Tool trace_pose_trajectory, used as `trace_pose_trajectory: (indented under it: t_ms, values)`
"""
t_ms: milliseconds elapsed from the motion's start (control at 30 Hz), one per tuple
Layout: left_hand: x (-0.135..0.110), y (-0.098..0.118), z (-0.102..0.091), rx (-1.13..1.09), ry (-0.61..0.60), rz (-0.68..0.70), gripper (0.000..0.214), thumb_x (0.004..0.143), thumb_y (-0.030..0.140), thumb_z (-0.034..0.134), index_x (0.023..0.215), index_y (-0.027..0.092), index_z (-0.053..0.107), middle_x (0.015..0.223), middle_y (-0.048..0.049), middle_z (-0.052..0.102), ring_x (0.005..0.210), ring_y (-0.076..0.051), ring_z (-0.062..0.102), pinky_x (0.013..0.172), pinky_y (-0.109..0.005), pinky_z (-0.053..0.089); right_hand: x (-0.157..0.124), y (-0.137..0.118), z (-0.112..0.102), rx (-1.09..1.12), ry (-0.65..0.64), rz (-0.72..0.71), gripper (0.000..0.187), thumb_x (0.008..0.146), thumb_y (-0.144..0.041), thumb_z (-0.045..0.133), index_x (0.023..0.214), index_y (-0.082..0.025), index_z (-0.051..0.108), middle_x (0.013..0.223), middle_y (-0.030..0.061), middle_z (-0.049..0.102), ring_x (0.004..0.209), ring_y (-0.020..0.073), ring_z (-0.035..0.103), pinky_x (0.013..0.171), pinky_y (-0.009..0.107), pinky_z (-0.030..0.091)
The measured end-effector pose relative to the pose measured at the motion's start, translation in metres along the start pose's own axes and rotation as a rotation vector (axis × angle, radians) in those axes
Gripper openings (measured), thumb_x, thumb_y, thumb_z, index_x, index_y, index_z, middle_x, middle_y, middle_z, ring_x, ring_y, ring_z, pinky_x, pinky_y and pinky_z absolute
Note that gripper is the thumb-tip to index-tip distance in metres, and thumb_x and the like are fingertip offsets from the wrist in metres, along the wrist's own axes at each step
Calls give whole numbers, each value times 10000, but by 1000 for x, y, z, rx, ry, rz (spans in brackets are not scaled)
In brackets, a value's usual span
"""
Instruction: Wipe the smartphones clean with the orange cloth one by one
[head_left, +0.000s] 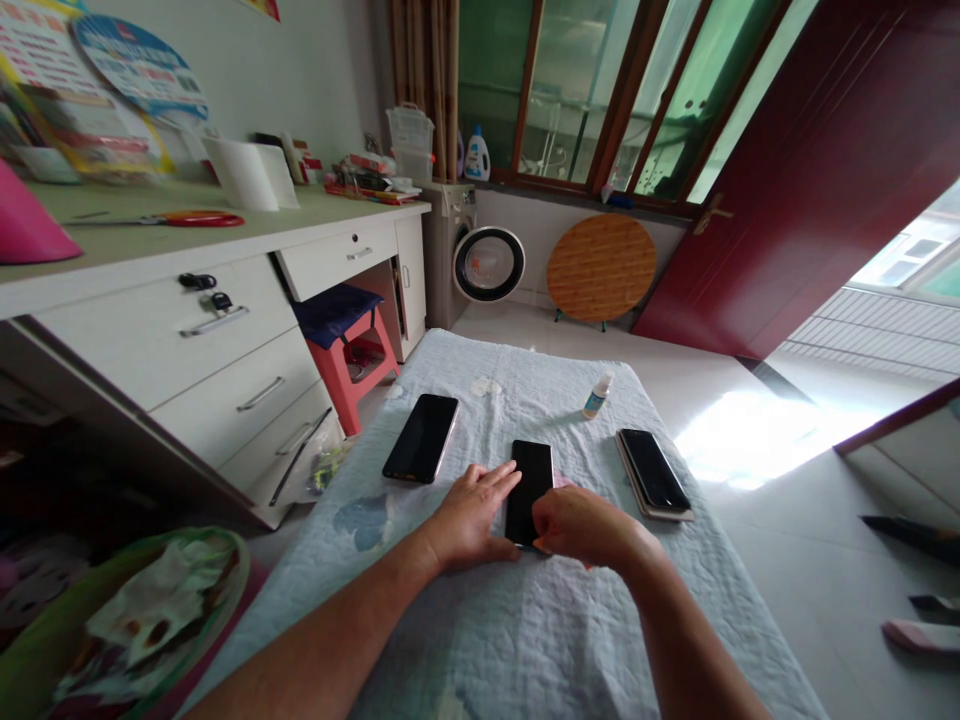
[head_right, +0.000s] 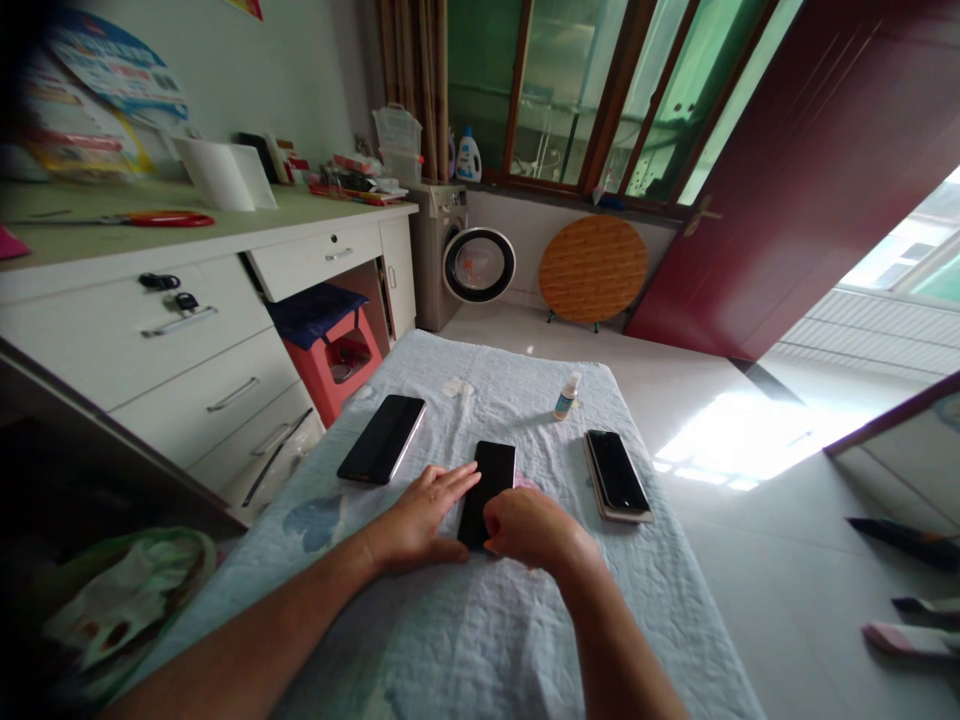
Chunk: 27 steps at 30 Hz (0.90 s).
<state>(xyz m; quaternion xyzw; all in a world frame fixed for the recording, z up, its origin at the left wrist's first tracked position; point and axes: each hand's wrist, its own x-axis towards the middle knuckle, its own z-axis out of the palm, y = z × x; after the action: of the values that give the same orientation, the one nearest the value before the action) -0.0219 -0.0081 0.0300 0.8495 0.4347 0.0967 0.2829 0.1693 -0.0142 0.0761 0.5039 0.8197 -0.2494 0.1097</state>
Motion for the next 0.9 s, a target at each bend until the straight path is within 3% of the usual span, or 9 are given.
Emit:
trace_pose_trajectory:
  t_ms: [333,533,667,900]
  values:
    - [1,1,-1,5,-9,16,903,650,457,750,1409,138,380,1518,-97,298,1265,-317,367,1087,-390,278,9,-18,4,-33,69,-157,119,757,-241,601,718,-169,687,798,36,671,704,129,556,565,226,288]
    - [1,1,-1,-5,-20,-6,918,640,470,736,1430,225,339,1533,-51,269,1278,-322,358,1070,-425,287,0,-6,-2,32,-47,-28,82,729,-181,583,729,-180,665,619,-20,616,535,86,517,523,203,301]
    - [1,3,-3,-15,-46,-21,932,625,453,745,1432,230,334,1541,-50,249,1295,-333,339,1073,-425,276,-7,-2,-9,66,-49,62,71,744,-181,588,747,-180,658,634,-24,621,468,66,491,500,203,294]
    - [1,3,-4,-33,-40,-21,920,631,442,740,1429,216,341,1537,-62,255,1314,-337,314,1082,-440,268,9,15,-1,16,157,57,52,768,-233,629,768,-192,660,757,6,652,668,115,552,569,227,290]
